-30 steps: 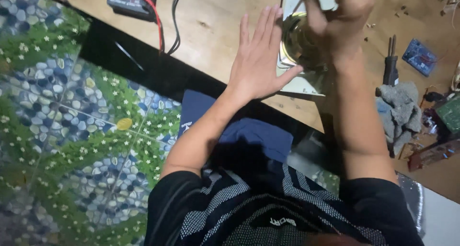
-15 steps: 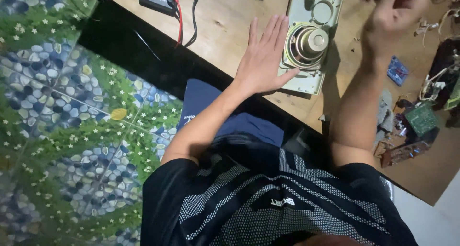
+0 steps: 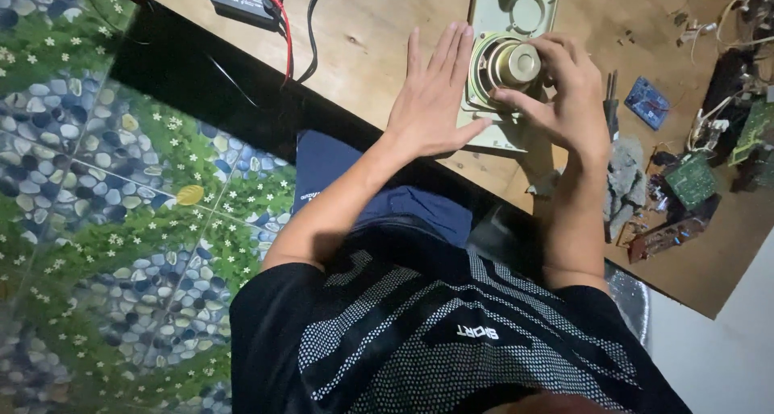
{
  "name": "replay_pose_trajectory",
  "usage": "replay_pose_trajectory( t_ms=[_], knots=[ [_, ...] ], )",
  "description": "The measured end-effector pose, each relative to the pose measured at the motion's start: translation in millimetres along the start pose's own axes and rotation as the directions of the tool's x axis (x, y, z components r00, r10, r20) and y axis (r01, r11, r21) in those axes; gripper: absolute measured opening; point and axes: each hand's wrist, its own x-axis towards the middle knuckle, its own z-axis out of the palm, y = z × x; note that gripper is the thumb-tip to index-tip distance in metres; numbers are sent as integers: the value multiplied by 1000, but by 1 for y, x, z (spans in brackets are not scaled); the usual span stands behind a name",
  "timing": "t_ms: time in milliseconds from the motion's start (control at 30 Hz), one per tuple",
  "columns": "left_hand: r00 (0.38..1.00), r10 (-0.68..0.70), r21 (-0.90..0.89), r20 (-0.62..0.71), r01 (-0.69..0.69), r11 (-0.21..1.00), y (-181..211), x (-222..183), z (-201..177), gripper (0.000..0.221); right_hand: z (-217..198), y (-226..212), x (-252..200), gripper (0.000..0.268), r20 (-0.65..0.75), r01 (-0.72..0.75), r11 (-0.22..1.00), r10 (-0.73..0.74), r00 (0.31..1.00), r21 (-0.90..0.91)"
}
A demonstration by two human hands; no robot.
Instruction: Installing a speaker driver into a plastic panel using screws and a screwdriver.
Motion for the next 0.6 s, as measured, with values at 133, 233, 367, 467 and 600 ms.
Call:
replay_pose_trajectory(
  t_ms=[133,233,367,467,600],
  knots=[
    [999,25,18,32,-25,1000,-2,4,-3,124,6,8,-1,56,-65,-20,1000,20,998,1],
    [997,5,60,77,-10,998,0,5,-6,121,9,18,-3,51,-65,-14,997,19,998,78],
    [995,10,92,101,-19,996,2,7,-10,115,9,29,-6,52,-50,-8,992,15,999,126],
    [995,5,85,99,-13,996,2,8,-8,115,13,26,-6,52,-87,-19,992,29,996,121],
    [995,-2,86,101,-7,996,3,8,-10,114,16,23,-5,53,-151,0,1000,5,989,29]
  ],
)
